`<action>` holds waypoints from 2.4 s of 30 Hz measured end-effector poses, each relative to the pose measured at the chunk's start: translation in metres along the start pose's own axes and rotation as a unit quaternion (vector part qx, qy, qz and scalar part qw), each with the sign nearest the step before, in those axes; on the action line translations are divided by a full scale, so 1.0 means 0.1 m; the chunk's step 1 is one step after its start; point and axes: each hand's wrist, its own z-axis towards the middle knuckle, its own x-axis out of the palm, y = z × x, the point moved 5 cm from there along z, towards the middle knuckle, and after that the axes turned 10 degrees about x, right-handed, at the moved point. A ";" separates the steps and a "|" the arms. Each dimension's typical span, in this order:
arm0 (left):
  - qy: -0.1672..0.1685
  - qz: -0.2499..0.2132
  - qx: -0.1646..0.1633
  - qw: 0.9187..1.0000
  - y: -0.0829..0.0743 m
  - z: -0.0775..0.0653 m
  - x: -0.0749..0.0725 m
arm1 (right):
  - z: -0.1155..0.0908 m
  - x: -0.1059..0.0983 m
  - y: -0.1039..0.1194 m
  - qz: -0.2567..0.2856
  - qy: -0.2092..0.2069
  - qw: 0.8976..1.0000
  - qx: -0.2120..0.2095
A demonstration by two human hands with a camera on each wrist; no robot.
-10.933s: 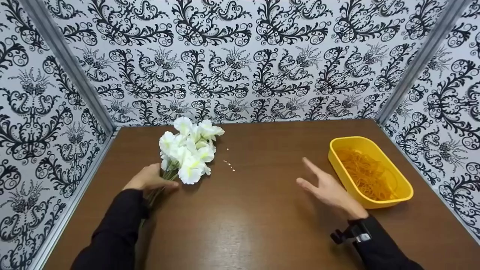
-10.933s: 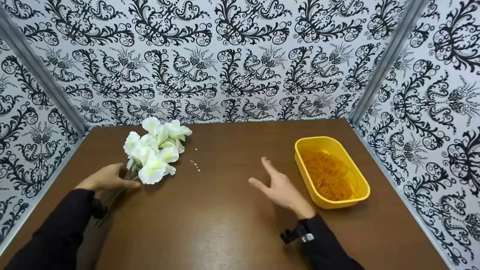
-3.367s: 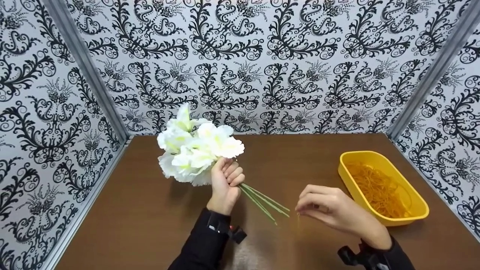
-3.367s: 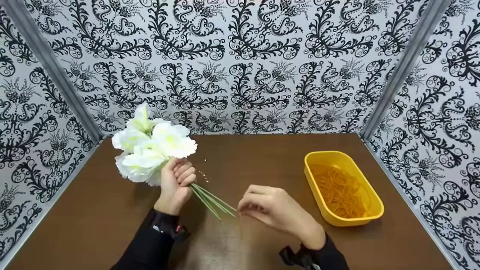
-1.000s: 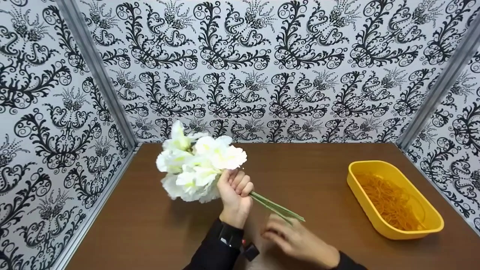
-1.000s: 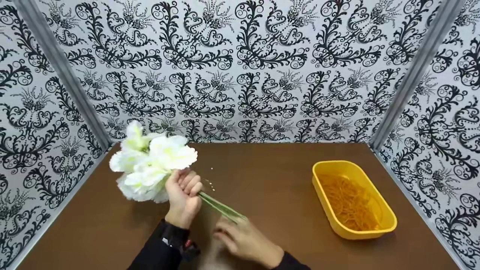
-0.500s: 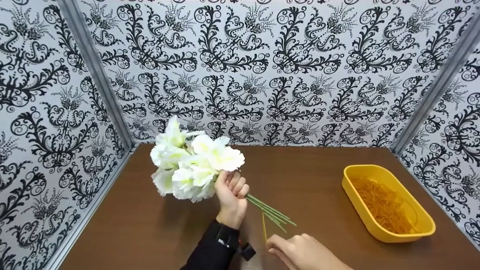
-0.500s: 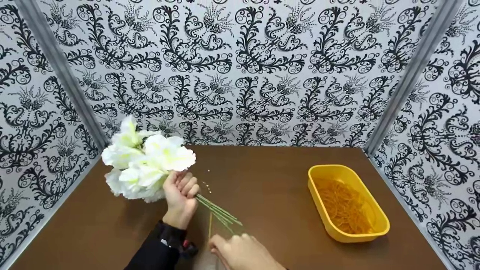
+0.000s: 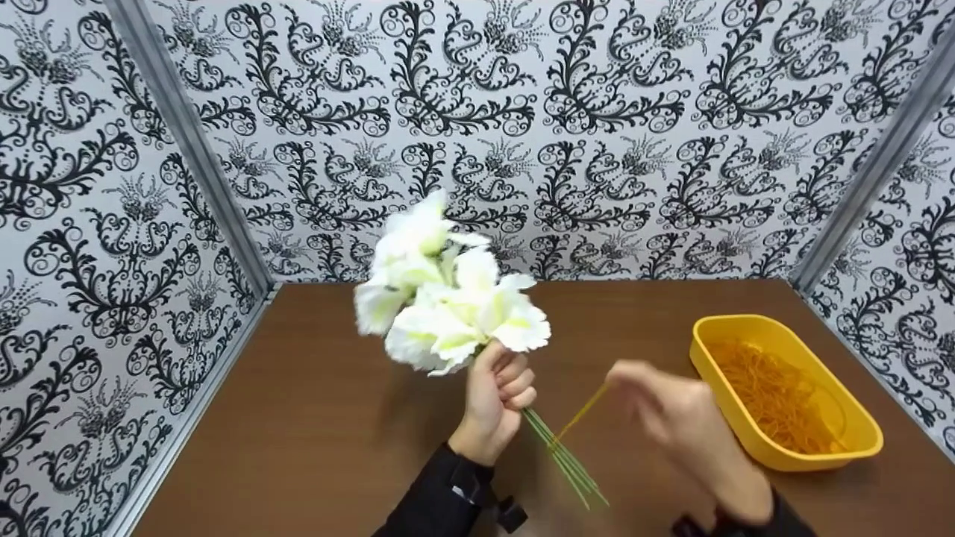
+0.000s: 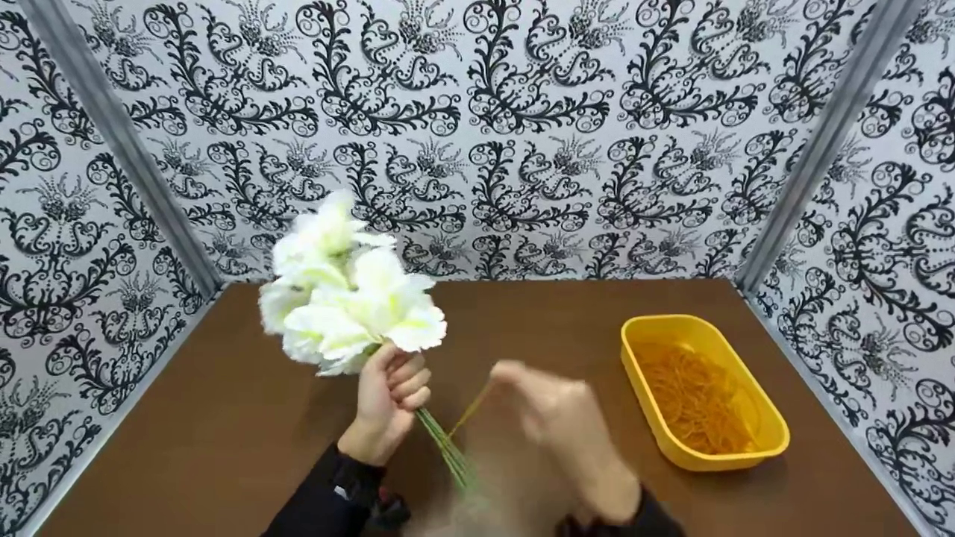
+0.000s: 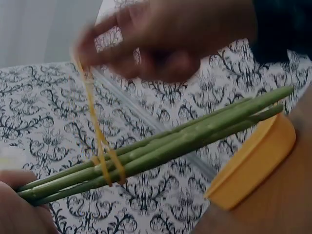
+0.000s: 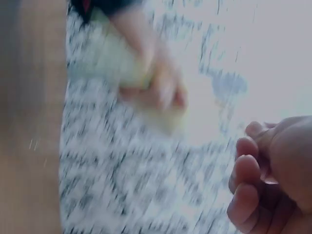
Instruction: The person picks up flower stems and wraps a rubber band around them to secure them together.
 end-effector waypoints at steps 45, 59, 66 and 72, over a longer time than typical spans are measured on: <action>0.006 -0.018 0.057 0.998 -0.33 0.09 -0.07 | 0.05 0.01 0.78 -0.141 -0.046 0.980 -0.129; 0.077 -0.061 -0.044 0.994 -0.11 -0.18 0.28 | -0.10 0.33 0.00 -0.130 -0.015 0.990 -0.049; 0.023 -0.169 0.037 0.985 -0.18 -0.16 0.23 | -0.36 0.80 -0.10 -0.025 0.055 0.998 -0.024; -0.026 -0.197 0.075 0.977 -0.26 -0.11 0.13 | -0.56 1.09 0.27 0.032 0.095 0.994 -0.039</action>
